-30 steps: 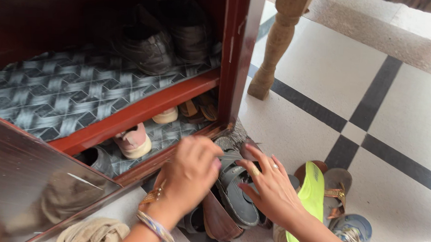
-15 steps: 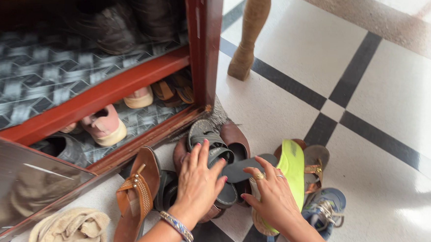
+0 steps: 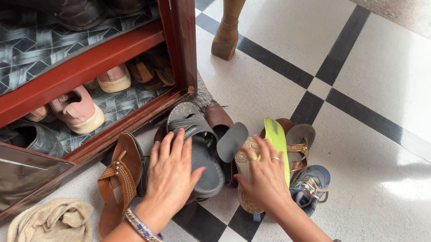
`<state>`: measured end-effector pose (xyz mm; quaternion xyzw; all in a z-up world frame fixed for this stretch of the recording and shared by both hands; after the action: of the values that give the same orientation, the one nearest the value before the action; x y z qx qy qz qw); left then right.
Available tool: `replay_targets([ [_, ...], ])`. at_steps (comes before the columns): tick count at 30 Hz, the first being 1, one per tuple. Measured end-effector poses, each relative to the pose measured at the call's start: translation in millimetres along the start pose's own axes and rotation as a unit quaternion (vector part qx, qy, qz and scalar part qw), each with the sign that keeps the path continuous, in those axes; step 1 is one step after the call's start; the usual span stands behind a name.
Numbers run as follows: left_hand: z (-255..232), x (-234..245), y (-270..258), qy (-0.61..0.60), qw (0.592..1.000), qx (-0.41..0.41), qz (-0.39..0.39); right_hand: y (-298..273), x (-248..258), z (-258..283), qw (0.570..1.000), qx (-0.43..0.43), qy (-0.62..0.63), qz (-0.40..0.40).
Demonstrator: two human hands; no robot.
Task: The person sits on the floor and cleans various pairs of shoes using a cloth. They wipe the exterior of sneakers, sandals, and formal shoes, then place them into a wooden shoe cabinet.
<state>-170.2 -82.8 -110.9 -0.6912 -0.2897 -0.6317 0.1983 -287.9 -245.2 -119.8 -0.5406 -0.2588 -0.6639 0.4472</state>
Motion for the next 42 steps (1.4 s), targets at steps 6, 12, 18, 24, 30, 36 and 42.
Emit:
replay_targets([
  [6, -4, 2, 2, -0.004, 1.0, -0.013, 0.028, 7, -23, -37, 0.984, -0.146, 0.082, 0.054],
  [12, -51, -23, 22, -0.084, 0.981, -0.168, -0.055, 12, -45, -68, 0.962, -0.187, 0.199, 0.006],
  [18, -87, -81, 39, -0.032, 0.984, -0.157, -0.072, 16, -53, -82, 0.964, -0.164, 0.204, -0.054],
  [24, -88, -103, 43, -0.05, 0.991, -0.107, 0.06, 7, -28, -83, 0.948, -0.185, 0.249, -0.073],
  [30, -91, -102, 50, -0.054, 0.99, -0.129, -0.009, -10, -5, -72, 0.952, -0.176, 0.227, -0.108],
  [36, -91, -121, 71, 0.019, 0.981, -0.159, -0.111, -10, 11, -78, 0.947, -0.143, 0.204, -0.203],
  [42, -80, -155, 76, 0.019, 0.989, -0.133, 0.056, -8, 9, -85, 0.935, -0.167, 0.263, -0.166],
])
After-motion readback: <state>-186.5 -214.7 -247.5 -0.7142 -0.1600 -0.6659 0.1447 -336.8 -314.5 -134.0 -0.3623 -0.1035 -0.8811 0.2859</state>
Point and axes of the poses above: each hand's wrist, its own y-axis towards the middle knuckle, its own x-axis out of the back of the hand, z = x × y, the point moved 5 cm from there along y, towards the middle knuckle, and after that the axes turned 2 degrees about y, right-handed, at the moved point
